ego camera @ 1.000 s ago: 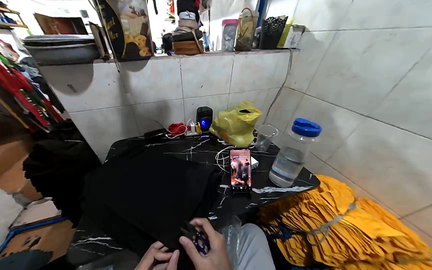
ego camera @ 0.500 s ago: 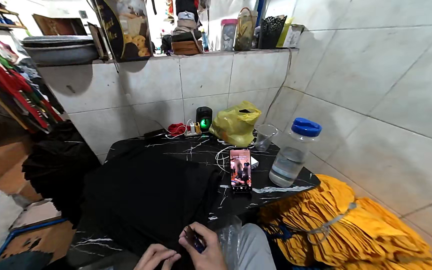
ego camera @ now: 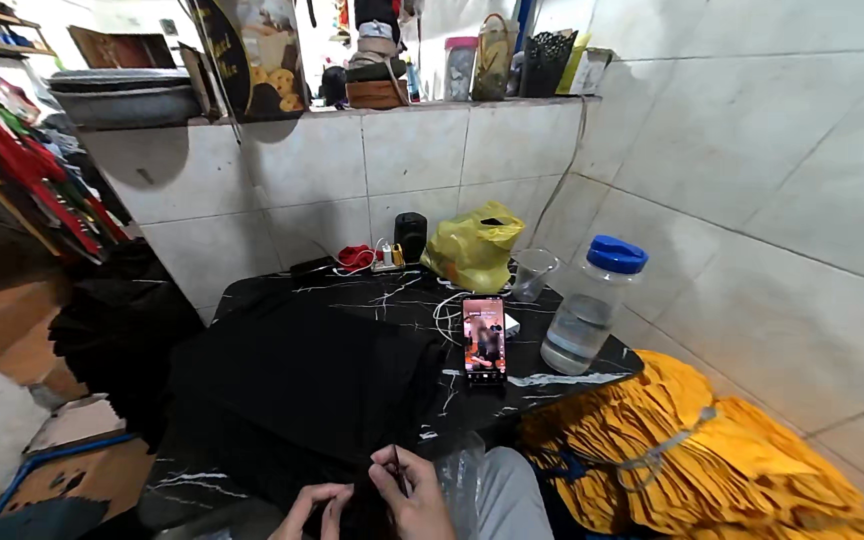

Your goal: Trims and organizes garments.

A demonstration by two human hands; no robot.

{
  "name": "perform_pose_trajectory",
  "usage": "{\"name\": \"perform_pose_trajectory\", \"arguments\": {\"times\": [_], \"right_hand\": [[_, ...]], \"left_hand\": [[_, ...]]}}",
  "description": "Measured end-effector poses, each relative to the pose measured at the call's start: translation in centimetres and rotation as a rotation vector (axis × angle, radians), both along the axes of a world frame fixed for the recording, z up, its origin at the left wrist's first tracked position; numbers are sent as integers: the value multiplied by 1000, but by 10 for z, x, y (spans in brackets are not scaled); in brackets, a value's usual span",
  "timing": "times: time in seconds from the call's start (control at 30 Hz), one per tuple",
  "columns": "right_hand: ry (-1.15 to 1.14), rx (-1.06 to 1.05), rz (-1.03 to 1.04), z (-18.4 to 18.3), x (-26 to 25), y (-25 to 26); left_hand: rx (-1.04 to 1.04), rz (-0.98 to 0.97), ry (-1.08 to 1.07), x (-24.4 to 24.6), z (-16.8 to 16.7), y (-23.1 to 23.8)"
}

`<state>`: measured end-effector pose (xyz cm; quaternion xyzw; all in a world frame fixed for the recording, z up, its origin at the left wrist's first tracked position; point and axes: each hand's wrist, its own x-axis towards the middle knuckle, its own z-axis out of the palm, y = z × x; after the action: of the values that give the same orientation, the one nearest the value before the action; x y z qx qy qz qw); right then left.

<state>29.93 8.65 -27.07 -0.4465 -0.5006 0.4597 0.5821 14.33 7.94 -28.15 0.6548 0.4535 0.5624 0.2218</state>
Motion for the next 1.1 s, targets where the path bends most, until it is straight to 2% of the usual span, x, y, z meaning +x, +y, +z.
{"name": "perform_pose_trajectory", "arguments": {"times": [0.13, 0.23, 0.3, 0.33, 0.43, 0.47, 0.53, 0.6, 0.67, 0.77, 0.9, 1.1], "right_hand": [[53, -69, 59, -6, -2, 0], [250, -164, 53, -6, 1, 3], [406, -245, 57, -5, 6, 5], [457, -278, 68, -3, 10, 5], [515, -335, 137, -4, 18, 7], [520, -343, 161, -4, 20, 7], [517, -346, 201, -4, 21, 7], [513, -334, 228, -4, 22, 6], [513, -321, 242, -5, 22, 4], [492, -322, 234, -4, 20, 3], [459, -323, 237, -2, 15, -2], [385, -313, 200, -8, 12, -3]], "left_hand": [[48, -89, -9, 1, -5, 1], [62, -260, -131, 2, 1, -3], [-5, -350, -140, 1, 10, -11], [-69, -385, -65, -2, 13, -15], [-421, -511, 492, -19, 18, -20], [-491, -545, 579, -22, 18, -18], [-404, -453, 518, -25, 18, -18], [-192, -285, 319, -22, 22, -18], [-5, -106, 212, -15, 26, -13], [126, 83, 206, -3, 24, -1], [130, 142, 206, 13, 12, 4], [174, 78, 179, 11, 4, 1]]}}
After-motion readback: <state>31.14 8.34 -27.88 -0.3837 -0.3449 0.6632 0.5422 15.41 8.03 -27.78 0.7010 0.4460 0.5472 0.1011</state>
